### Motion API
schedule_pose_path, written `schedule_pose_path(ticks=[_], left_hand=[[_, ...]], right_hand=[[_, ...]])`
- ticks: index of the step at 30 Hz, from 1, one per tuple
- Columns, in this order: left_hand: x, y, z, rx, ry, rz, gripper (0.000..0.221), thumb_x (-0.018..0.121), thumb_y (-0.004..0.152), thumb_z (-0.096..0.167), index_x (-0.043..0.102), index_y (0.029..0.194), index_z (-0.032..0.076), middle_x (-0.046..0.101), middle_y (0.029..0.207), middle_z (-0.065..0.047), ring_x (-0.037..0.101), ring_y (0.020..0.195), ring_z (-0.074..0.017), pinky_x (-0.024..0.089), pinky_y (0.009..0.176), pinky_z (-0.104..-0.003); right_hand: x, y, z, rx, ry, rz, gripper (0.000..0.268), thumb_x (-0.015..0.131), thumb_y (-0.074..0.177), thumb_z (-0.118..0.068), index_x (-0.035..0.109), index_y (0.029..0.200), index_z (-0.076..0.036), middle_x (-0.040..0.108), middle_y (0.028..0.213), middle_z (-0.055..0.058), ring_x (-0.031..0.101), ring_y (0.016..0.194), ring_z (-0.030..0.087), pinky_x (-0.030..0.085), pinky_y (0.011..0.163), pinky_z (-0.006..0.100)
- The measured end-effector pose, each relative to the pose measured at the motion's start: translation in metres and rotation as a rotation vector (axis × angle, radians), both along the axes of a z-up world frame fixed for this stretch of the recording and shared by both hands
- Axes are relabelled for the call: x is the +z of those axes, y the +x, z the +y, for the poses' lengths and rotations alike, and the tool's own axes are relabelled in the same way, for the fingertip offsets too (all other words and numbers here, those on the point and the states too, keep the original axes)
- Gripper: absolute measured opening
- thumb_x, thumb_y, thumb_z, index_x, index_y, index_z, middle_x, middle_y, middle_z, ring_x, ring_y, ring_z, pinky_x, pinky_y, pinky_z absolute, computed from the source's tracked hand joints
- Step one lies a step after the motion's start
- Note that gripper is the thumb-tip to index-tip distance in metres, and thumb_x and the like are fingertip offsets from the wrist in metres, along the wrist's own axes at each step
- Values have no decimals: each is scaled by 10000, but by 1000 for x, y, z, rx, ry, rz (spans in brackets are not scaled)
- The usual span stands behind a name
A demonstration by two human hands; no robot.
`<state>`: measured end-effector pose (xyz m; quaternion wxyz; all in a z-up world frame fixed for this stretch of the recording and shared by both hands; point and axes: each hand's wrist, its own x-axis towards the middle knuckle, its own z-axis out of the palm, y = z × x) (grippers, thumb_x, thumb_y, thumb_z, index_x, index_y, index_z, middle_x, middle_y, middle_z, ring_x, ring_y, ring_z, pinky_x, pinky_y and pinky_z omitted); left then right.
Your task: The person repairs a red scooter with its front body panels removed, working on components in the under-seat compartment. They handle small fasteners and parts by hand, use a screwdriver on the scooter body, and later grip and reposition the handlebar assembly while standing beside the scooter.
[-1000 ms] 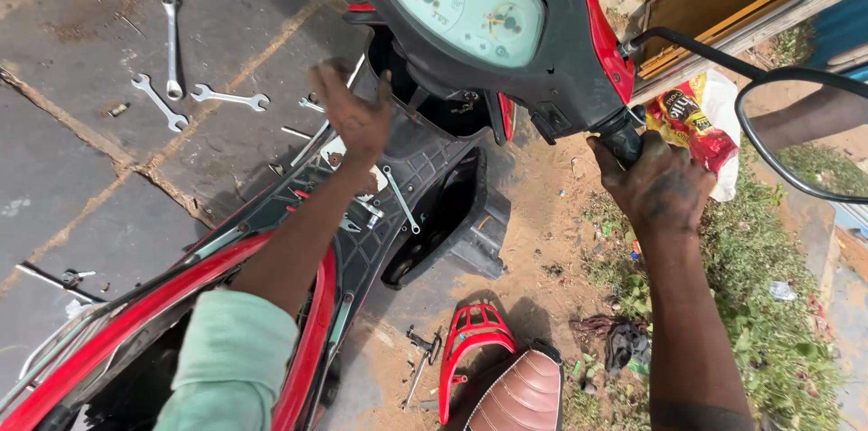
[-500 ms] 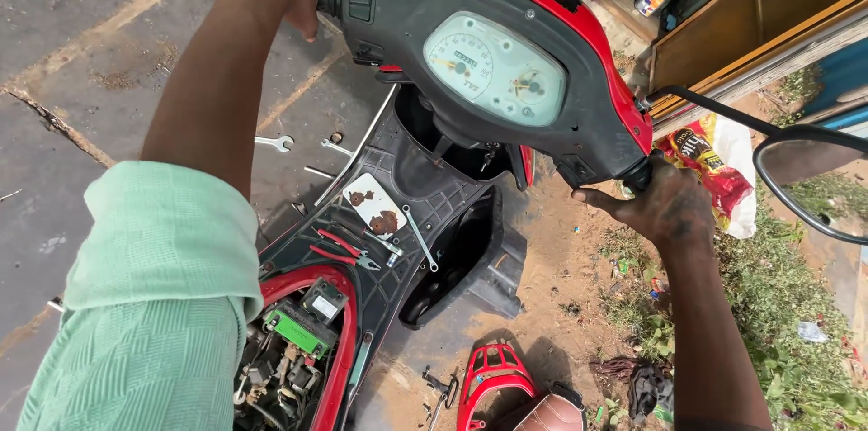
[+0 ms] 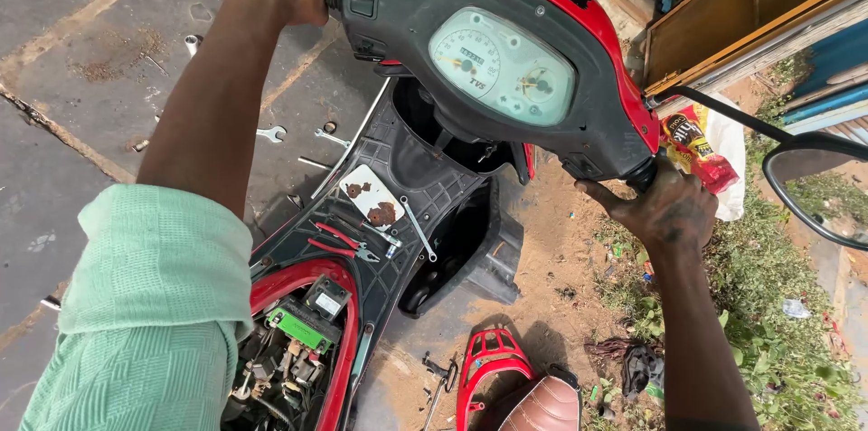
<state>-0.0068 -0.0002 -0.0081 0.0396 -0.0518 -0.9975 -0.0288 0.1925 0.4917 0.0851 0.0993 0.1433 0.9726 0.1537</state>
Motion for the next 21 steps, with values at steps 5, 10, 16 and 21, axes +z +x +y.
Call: schedule_pose_path(ticks=[5,10,16,21], left_hand=[[-9,-2,-2,-13,-26,94,410,801,707,308,771,1074,126,767,1001,-144,736,938,-315,563,781,-449],[-32,-17,-7,20,15,91,444,811,692,353,761,1074,134,768,989,-146,738,937,-310,572,766,-444],[-29,-17,-11,66,47,-105,536,740,861,532,762,1160,87,795,1087,-137,770,999,-299,614,844,-450],[27,26,-1,-111,16,-3,1213,908,387,787,611,1389,170,718,1228,-133,695,1091,-363,558,861,-549]], right_hand=[[-10,3,3,-53,46,12,1185,672,596,-945,520,1445,-133,750,1002,154,734,858,299,560,792,457],[-36,13,18,-127,58,63,1159,662,646,-969,522,1420,-117,738,1020,149,711,893,303,542,804,458],[-25,19,2,224,48,491,1096,816,619,-860,648,1331,-43,753,1088,163,724,999,307,562,880,435],[1,0,9,-49,-137,-4,995,878,555,-772,700,1207,-42,789,1035,192,771,950,324,585,911,435]])
